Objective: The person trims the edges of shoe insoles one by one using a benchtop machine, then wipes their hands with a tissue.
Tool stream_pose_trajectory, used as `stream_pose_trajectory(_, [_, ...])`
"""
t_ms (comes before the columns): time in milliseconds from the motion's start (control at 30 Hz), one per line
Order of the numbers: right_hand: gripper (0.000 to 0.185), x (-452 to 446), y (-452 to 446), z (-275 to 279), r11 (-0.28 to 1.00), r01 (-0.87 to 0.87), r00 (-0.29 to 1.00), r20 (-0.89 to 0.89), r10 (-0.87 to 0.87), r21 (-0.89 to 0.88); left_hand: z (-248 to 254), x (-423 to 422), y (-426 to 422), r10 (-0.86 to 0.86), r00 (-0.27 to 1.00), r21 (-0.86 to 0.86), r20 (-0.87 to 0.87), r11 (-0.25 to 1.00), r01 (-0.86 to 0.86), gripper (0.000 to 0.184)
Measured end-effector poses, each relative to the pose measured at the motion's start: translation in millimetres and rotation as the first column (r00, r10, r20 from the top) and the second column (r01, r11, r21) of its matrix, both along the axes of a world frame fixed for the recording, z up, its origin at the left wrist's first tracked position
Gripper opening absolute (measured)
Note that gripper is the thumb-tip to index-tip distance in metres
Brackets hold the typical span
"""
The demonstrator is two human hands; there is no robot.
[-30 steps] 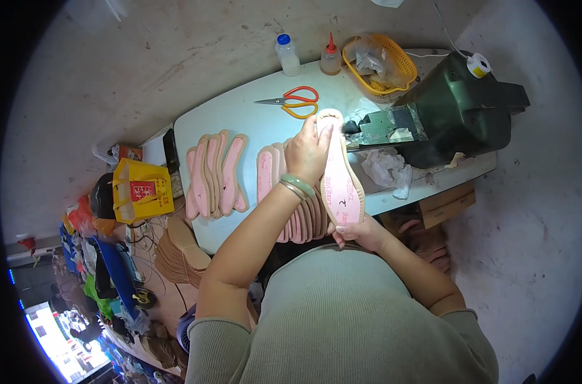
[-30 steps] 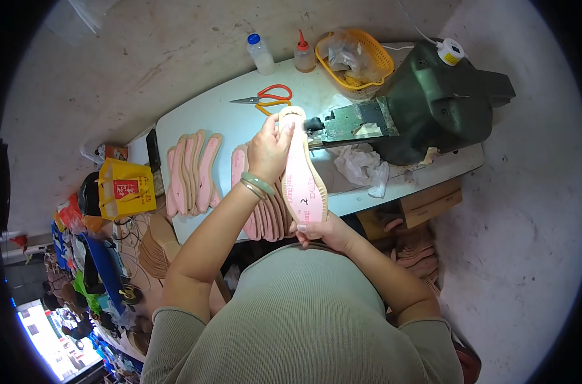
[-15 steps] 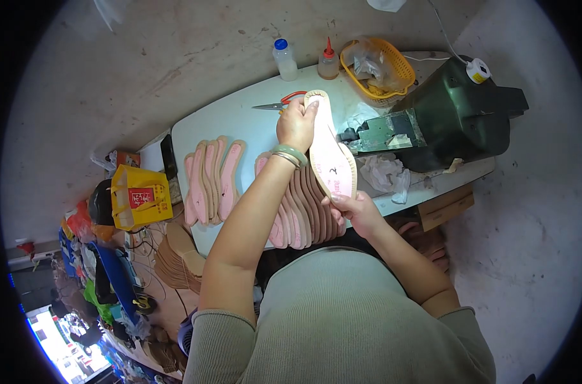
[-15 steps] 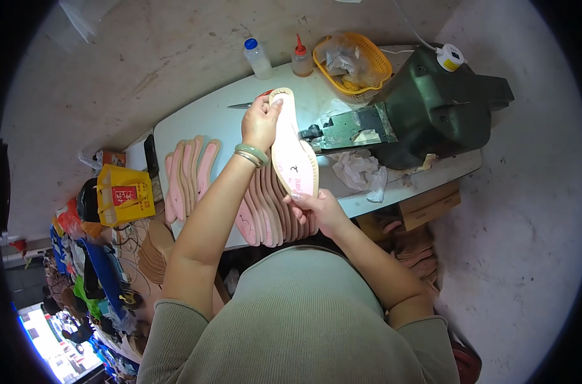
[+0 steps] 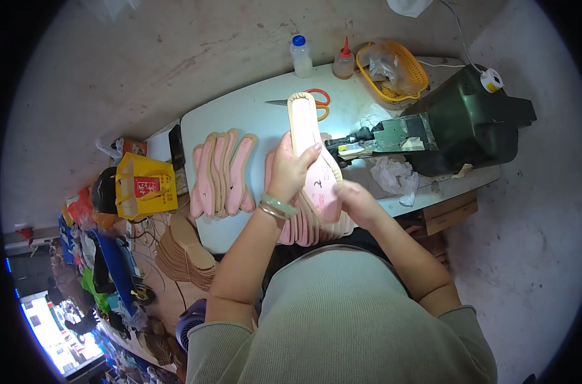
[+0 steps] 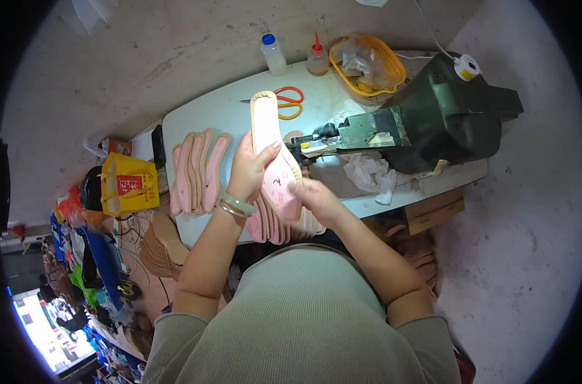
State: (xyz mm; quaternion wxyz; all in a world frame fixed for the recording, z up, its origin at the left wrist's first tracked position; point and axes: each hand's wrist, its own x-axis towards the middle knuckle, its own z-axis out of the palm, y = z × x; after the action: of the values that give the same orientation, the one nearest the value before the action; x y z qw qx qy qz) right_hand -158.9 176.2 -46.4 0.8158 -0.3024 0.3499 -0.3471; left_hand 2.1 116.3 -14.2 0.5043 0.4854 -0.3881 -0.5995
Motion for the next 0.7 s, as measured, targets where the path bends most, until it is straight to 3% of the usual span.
stream_pose_trajectory(33, [0.034, 2, -4, 5, 0.988, 0.068, 0.989, 0.125, -0.086, 0.138, 3, 2, 7, 0.004, 1.000, -0.014, -0.027, 1.000, -0.004, 0.032])
stream_pose_trajectory(100, [0.034, 6, -9, -4, 0.988, 0.051, 0.995, 0.079, -0.063, 0.143, 10, 5, 19, 0.008, 0.996, -0.037, -0.083, 0.999, -0.011, 0.030])
stream_pose_trajectory(200, [0.033, 25, 0, -12, 0.950, 0.132, 0.954, -0.224, -0.199, -0.283, -3, 12, 26, 0.047, 0.998, -0.095, -0.030, 0.994, -0.050, 0.033])
stream_pose_trajectory(300, [0.030, 33, 5, -5, 0.942, 0.093, 0.953, -0.245, -0.178, -0.321, -8, 25, 31, 0.078, 0.994, -0.075, 0.071, 0.995, -0.073, 0.034])
stream_pose_trajectory(400, [0.028, 28, 2, -3, 0.941, -0.198, 0.968, -0.209, 0.143, -0.273, -8, 59, 26, -0.071, 0.986, -0.051, 0.153, 0.996, 0.079, 0.035])
stream_pose_trajectory(467, [0.029, 25, 9, -8, 0.956, -0.199, 0.961, -0.232, 0.147, -0.216, -8, 107, 7, -0.174, 0.940, 0.083, 0.294, 0.984, 0.157, 0.036])
stream_pose_trajectory(500, [0.029, 23, 13, -12, 0.962, -0.199, 0.958, -0.243, 0.151, -0.187, -3, 137, -2, -0.088, 0.787, 0.029, 0.610, 0.996, 0.090, 0.036])
stream_pose_trajectory(533, [0.028, 19, 14, -18, 0.976, -0.169, 0.951, -0.282, 0.125, -0.136, 10, 153, -6, 0.015, 0.530, -0.045, 0.848, 0.998, 0.044, 0.036])
stream_pose_trajectory(600, [0.028, 10, 18, -30, 0.985, -0.151, 0.931, -0.347, 0.114, -0.082, 33, 152, 13, 0.237, 0.001, -0.231, 0.972, 0.945, 0.232, 0.038])
stream_pose_trajectory(633, [0.028, 7, 18, -35, 0.989, -0.138, 0.919, -0.380, 0.107, -0.057, 43, 147, 19, 0.368, -0.255, -0.267, 0.894, 0.896, 0.355, 0.039])
stream_pose_trajectory(700, [0.027, 6, 22, -46, 0.993, -0.111, 0.921, -0.381, 0.085, -0.048, -15, 137, 25, 0.048, 0.032, -0.055, 0.998, 0.959, 0.277, 0.059])
